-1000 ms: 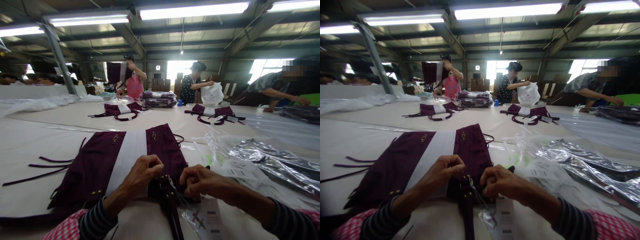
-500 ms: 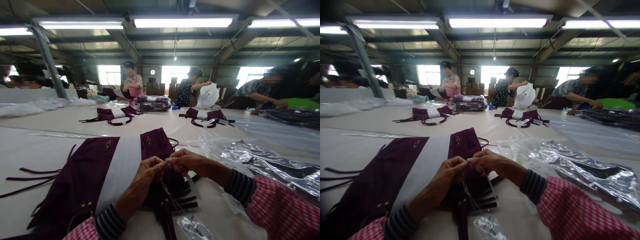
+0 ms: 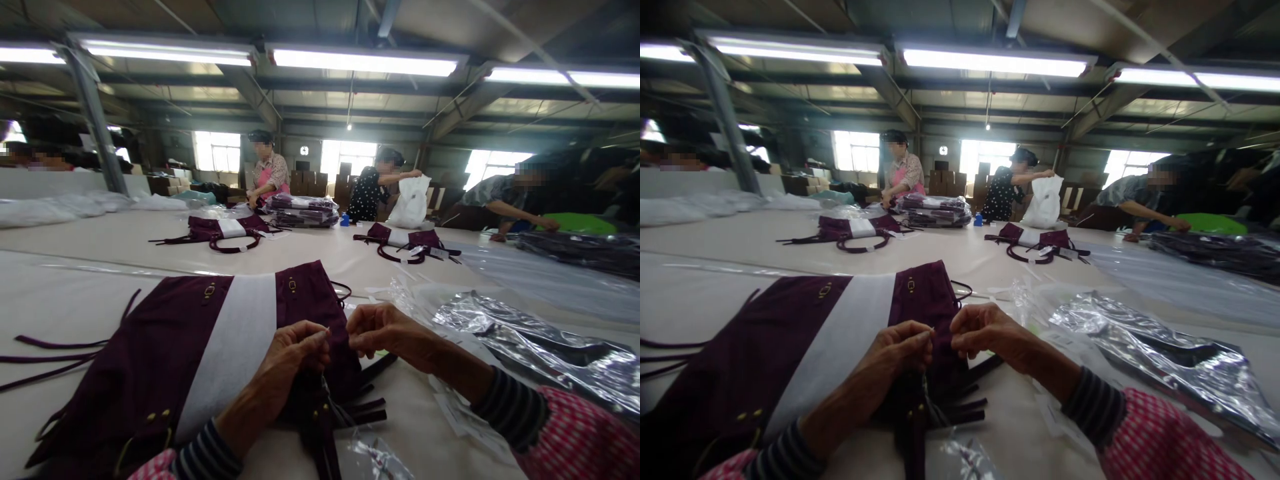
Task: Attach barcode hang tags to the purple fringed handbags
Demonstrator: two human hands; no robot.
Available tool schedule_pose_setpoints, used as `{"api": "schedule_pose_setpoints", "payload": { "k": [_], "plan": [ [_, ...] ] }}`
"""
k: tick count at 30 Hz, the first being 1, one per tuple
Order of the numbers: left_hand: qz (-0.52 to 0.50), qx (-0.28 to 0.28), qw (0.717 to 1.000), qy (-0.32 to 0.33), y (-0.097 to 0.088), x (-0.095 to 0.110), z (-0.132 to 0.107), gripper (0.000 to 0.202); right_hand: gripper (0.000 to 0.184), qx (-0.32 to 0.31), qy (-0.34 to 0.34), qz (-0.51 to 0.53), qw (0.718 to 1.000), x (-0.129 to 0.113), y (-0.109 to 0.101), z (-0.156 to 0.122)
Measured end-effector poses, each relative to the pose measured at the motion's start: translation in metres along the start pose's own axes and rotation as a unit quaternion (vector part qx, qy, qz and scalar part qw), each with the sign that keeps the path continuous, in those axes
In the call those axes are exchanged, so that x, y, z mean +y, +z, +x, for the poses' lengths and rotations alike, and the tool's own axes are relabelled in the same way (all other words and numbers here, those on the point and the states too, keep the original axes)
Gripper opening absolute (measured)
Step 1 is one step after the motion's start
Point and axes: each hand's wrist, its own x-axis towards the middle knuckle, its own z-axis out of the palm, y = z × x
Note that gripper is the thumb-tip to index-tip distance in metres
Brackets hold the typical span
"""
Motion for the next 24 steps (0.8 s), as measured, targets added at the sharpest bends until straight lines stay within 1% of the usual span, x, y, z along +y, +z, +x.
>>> {"api": "schedule_pose_setpoints", "payload": {
  "k": [2,4,8,11,14,16,18,21,24],
  "plan": [
    [0.005,0.004,1.000,0.002,0.000,0.001,-0.001,0.027,0.024,0.027,-0.011,-0.053,0.998,0.004,0.003,0.001],
    [0.005,0.011,1.000,0.000,0.000,0.001,-0.001,0.026,0.018,0.044,-0.024,-0.100,0.994,0.006,0.008,-0.005],
    [0.005,0.018,1.000,-0.009,-0.001,0.000,0.000,0.024,0.005,0.013,-0.033,-0.190,0.981,0.006,0.023,-0.040],
    [0.008,0.019,1.000,-0.006,-0.001,0.000,0.000,0.024,0.006,-0.011,-0.017,-0.259,0.966,0.009,0.036,-0.069],
    [0.013,0.022,1.000,-0.003,0.000,0.001,0.000,0.025,0.005,-0.018,0.002,-0.289,0.957,0.019,0.045,-0.086],
    [0.015,0.024,1.000,-0.001,0.001,0.001,-0.001,0.026,0.007,-0.020,0.016,-0.293,0.956,0.025,0.050,-0.090],
    [0.017,0.023,1.000,0.001,0.000,0.001,-0.001,0.025,0.008,-0.025,0.035,-0.272,0.961,0.030,0.054,-0.090],
    [0.020,0.015,1.000,0.008,0.000,-0.001,-0.002,0.024,0.013,-0.031,0.070,-0.192,0.978,0.034,0.059,-0.085],
    [0.022,-0.012,1.000,0.016,0.000,0.001,-0.004,0.023,0.015,-0.037,0.081,-0.132,0.987,0.030,0.056,-0.079]
  ]
}}
